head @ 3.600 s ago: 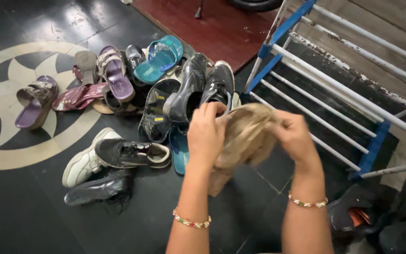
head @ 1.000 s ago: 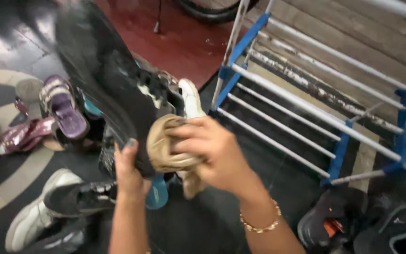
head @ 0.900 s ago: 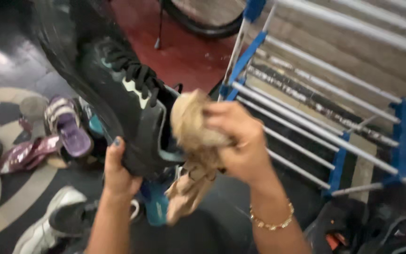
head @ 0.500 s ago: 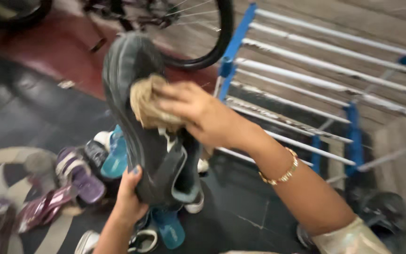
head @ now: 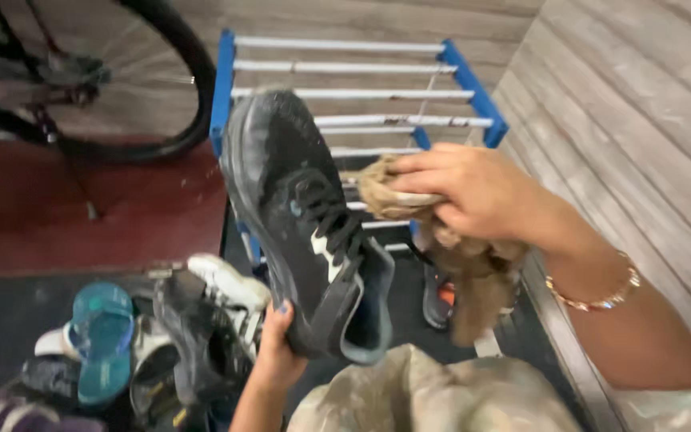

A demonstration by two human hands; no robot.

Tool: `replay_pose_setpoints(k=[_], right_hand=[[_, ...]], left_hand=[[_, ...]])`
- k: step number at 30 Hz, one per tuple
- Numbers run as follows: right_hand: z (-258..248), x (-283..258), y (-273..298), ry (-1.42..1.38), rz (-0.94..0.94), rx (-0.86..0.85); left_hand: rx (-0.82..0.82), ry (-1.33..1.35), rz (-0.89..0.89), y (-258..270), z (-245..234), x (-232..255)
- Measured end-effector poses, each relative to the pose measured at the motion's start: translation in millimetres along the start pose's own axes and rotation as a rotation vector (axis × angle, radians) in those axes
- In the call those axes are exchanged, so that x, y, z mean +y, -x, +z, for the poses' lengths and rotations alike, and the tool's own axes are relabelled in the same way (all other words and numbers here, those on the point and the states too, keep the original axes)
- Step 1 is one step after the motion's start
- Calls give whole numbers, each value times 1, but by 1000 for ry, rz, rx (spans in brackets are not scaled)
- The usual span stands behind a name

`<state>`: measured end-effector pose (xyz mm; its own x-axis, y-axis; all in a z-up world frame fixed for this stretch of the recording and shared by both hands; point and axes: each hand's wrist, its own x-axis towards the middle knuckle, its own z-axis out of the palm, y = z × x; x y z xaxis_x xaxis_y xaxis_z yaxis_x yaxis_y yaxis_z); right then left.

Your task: The person wipes a metal shoe rack with a cloth, then picks up a black sneaker and wipes it thoroughly with the same cloth. They place the cleaned shoe on the rack and repeat the process with a second black sneaker.

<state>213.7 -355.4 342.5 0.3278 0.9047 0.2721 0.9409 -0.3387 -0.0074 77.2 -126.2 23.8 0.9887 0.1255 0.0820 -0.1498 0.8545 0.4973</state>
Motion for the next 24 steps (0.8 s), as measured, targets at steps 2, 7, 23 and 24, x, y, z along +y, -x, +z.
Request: replay_pose_setpoints(k=[2, 7, 23, 24], right_hand=[[-28, 4, 18, 39, 66, 58], [-58, 24, 37, 1, 0, 227], [-2, 164, -159, -450, -95, 328], [1, 169, -165, -485, -86, 313]], left_hand=[[74, 50, -86, -5, 10, -5], [-21, 274, -221, -25, -9, -34], [229, 168, 115, -273, 16, 25], [232, 157, 114, -286, 15, 30]])
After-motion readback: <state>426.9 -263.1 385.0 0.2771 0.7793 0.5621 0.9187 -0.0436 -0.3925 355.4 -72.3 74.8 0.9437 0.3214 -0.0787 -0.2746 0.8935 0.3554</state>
